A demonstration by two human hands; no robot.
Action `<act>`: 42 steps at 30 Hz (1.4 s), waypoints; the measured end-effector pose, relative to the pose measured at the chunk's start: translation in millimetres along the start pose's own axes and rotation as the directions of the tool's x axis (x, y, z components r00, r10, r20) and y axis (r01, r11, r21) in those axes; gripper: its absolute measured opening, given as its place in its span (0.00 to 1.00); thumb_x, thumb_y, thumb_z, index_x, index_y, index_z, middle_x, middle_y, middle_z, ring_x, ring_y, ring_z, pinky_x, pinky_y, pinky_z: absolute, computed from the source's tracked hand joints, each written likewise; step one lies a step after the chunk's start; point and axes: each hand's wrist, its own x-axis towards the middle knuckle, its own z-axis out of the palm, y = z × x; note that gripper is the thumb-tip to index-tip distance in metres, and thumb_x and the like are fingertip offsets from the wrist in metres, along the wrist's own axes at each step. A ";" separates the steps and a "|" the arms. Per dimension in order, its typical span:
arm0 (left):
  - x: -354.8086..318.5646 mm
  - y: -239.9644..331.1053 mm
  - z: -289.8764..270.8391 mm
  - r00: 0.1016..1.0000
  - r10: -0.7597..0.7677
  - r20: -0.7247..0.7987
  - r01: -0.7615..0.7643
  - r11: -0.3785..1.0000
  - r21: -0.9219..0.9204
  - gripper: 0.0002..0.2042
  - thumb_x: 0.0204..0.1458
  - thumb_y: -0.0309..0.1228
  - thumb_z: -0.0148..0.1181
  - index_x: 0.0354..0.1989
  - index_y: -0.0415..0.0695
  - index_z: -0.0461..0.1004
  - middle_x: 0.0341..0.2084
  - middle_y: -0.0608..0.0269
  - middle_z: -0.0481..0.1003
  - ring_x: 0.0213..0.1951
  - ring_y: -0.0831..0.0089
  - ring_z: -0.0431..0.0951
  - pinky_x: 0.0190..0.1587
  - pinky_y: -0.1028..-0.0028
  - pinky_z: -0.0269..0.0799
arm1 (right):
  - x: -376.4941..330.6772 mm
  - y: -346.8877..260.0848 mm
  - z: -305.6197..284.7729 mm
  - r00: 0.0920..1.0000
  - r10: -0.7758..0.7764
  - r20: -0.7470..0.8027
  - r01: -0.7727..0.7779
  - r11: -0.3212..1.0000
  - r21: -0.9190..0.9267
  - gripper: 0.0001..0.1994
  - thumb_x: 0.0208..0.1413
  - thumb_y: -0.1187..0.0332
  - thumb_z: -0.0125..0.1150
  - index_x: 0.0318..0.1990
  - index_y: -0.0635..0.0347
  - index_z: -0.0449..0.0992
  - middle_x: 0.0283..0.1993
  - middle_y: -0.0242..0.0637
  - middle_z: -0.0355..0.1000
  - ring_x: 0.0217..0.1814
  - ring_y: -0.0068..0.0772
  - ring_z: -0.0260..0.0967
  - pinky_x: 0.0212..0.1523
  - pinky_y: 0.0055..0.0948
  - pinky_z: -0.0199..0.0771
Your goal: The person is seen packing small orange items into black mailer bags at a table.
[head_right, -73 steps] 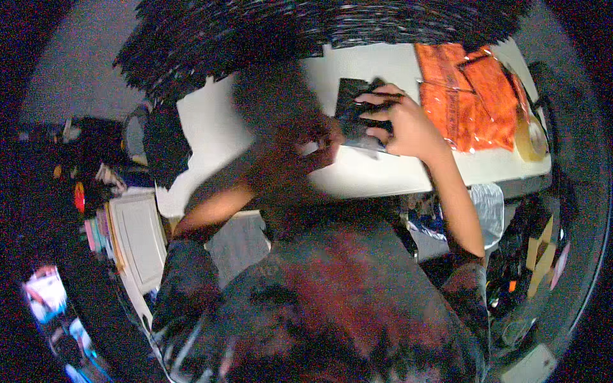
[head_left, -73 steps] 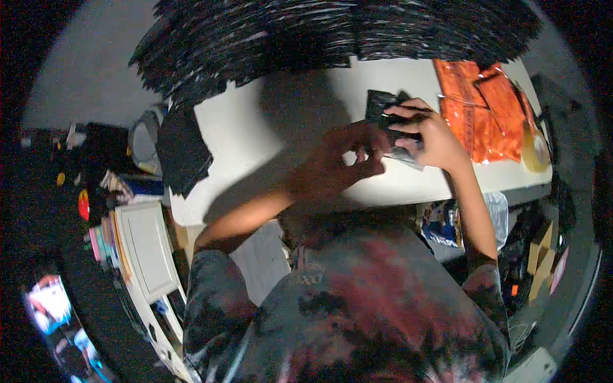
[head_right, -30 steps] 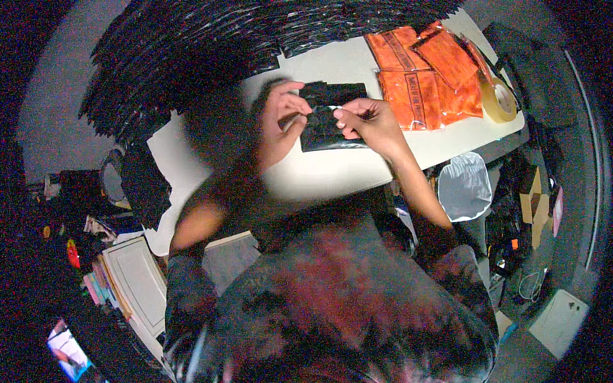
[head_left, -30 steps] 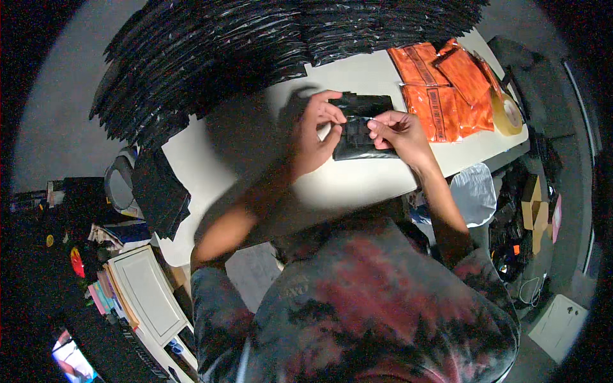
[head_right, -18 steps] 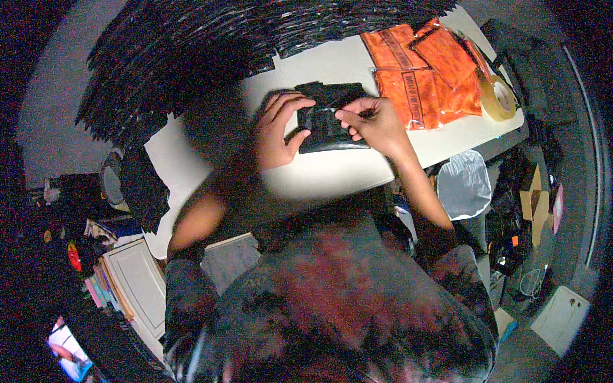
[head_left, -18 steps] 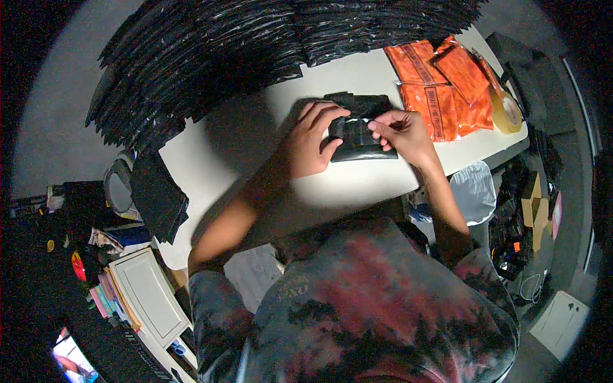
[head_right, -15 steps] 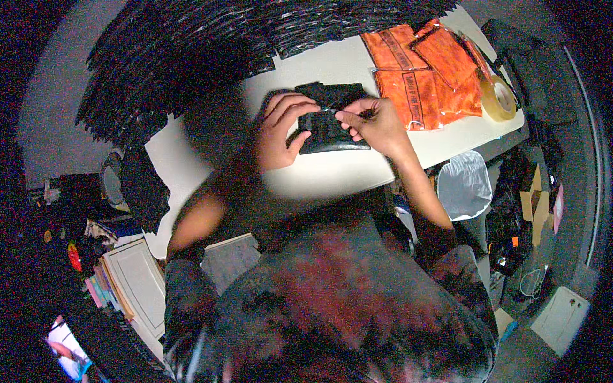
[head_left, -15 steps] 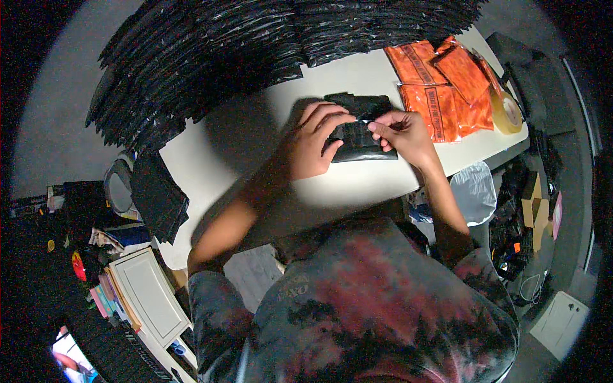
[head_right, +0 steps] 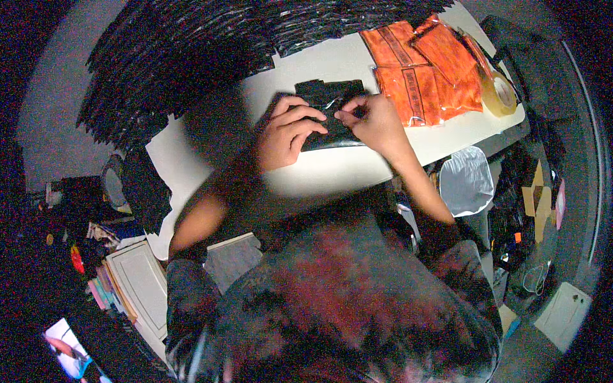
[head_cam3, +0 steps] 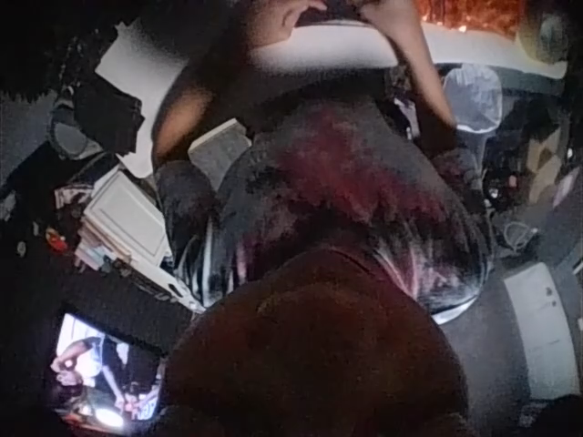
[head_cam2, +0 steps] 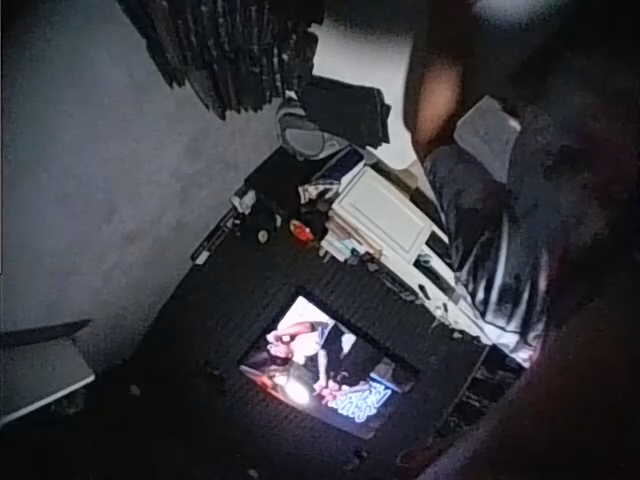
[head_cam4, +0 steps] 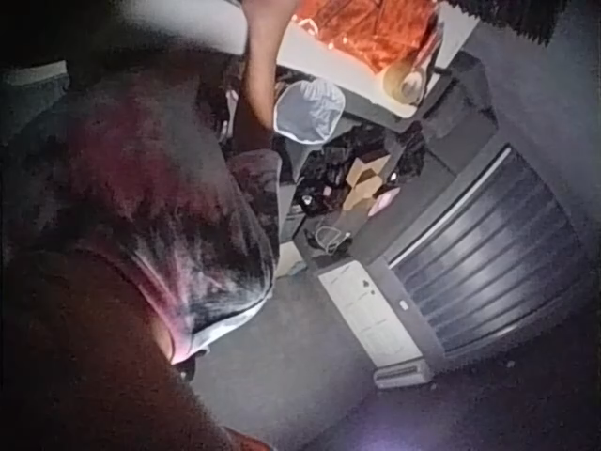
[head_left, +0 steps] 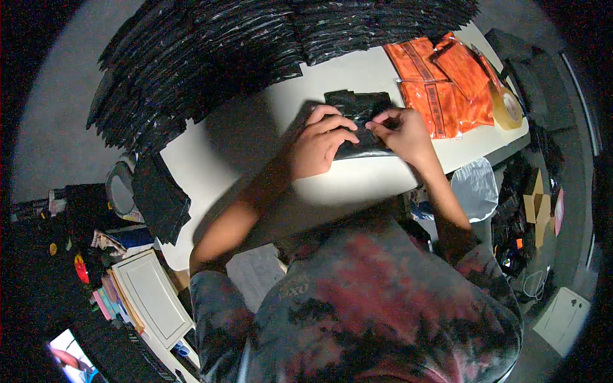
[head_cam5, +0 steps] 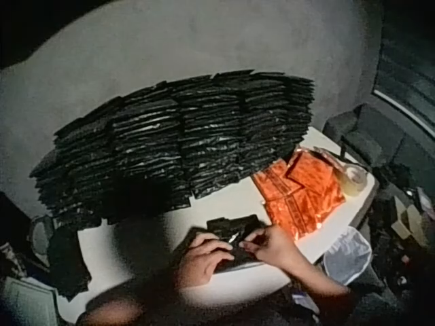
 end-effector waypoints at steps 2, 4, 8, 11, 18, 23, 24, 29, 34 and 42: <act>-0.8 1.2 -0.3 1.000 -0.006 -0.010 0.006 1.000 -0.008 0.11 0.49 0.19 0.62 0.38 0.48 0.84 0.51 0.66 0.80 0.55 0.57 0.71 0.61 0.61 0.67 | -1.8 -10.6 -5.8 0.999 -0.041 -0.016 0.039 0.992 -0.123 0.14 0.54 0.66 0.76 0.41 0.67 0.82 0.28 0.40 0.80 0.27 0.27 0.74 0.32 0.31 0.76; -0.2 2.2 -2.3 1.000 -0.013 -0.025 0.013 1.000 -0.014 0.10 0.49 0.19 0.62 0.38 0.47 0.84 0.50 0.66 0.80 0.55 0.57 0.71 0.61 0.62 0.67 | -7.6 -24.7 -14.3 0.948 -0.205 -0.244 0.131 0.949 -0.288 0.16 0.52 0.67 0.75 0.46 0.66 0.82 0.31 0.46 0.80 0.31 0.41 0.78 0.38 0.37 0.78; -4.4 5.7 -4.6 0.988 -0.151 -0.034 0.145 0.980 -0.140 0.18 0.49 0.18 0.64 0.50 0.47 0.79 0.52 0.60 0.79 0.57 0.52 0.74 0.63 0.59 0.67 | -21.5 -32.4 -10.7 0.889 -0.438 -0.136 0.346 0.836 -0.426 0.18 0.53 0.72 0.69 0.52 0.65 0.79 0.48 0.52 0.77 0.53 0.56 0.76 0.53 0.45 0.78; -3.0 17.4 -5.7 0.950 -0.309 -0.047 0.300 0.944 -0.139 0.30 0.49 0.18 0.66 0.63 0.46 0.70 0.57 0.54 0.77 0.61 0.48 0.74 0.65 0.57 0.67 | -37.6 -33.5 8.7 0.802 -0.581 0.140 0.571 0.676 -0.465 0.35 0.61 0.55 0.64 0.69 0.72 0.64 0.76 0.56 0.55 0.80 0.58 0.50 0.75 0.54 0.55; -6.5 9.3 1.0 0.940 -0.321 -0.115 0.294 0.935 -0.200 0.37 0.48 0.19 0.67 0.70 0.45 0.63 0.65 0.51 0.72 0.66 0.49 0.71 0.68 0.57 0.64 | -42.9 -19.4 14.5 0.818 -0.452 0.355 0.574 0.655 -0.491 0.41 0.66 0.46 0.53 0.74 0.72 0.54 0.82 0.55 0.42 0.85 0.57 0.35 0.80 0.55 0.42; -8.2 -5.4 -4.6 0.977 -0.212 -0.008 0.212 0.975 0.062 0.37 0.54 0.26 0.65 0.74 0.48 0.58 0.64 0.45 0.71 0.62 0.42 0.72 0.73 0.46 0.55 | -47.8 -20.0 1.4 0.820 -0.531 0.215 0.572 0.736 -0.363 0.33 0.64 0.56 0.62 0.69 0.69 0.64 0.77 0.55 0.56 0.80 0.57 0.50 0.76 0.52 0.57; -9.3 -4.8 -5.1 0.974 -0.226 0.021 0.225 0.973 0.041 0.34 0.57 0.28 0.62 0.74 0.49 0.58 0.64 0.45 0.71 0.61 0.41 0.73 0.74 0.42 0.49 | -56.5 -19.9 -3.3 0.808 -0.569 0.153 0.580 0.722 -0.377 0.25 0.62 0.62 0.65 0.63 0.66 0.73 0.69 0.50 0.68 0.75 0.54 0.61 0.73 0.51 0.63; -4.5 -4.6 -11.5 0.976 -0.212 0.055 0.209 0.976 0.054 0.34 0.58 0.29 0.62 0.74 0.49 0.58 0.63 0.45 0.72 0.62 0.42 0.73 0.75 0.46 0.47 | -58.6 12.4 -9.6 0.747 -0.650 0.139 0.632 0.629 -0.453 0.16 0.60 0.67 0.65 0.54 0.58 0.82 0.56 0.40 0.80 0.65 0.40 0.75 0.71 0.48 0.67; -6.6 -25.6 -14.2 0.993 -0.105 0.058 0.103 0.994 0.035 0.30 0.65 0.35 0.57 0.75 0.48 0.57 0.64 0.45 0.71 0.62 0.48 0.73 0.74 0.49 0.51 | -44.3 -18.6 -26.0 0.663 -0.729 0.168 0.684 0.499 -0.532 0.26 0.52 0.72 0.65 0.62 0.53 0.77 0.49 0.40 0.82 0.50 0.36 0.81 0.68 0.48 0.70; 24.4 7.7 -36.7 0.889 -0.369 -0.271 0.274 0.903 -0.332 0.26 0.73 0.41 0.34 0.71 0.40 0.64 0.71 0.51 0.64 0.73 0.57 0.61 0.76 0.60 0.49 | 26.8 -47.7 -39.7 0.801 -0.598 -0.010 0.529 0.716 -0.456 0.33 0.41 0.83 0.57 0.62 0.63 0.74 0.49 0.52 0.77 0.54 0.57 0.73 0.61 0.48 0.72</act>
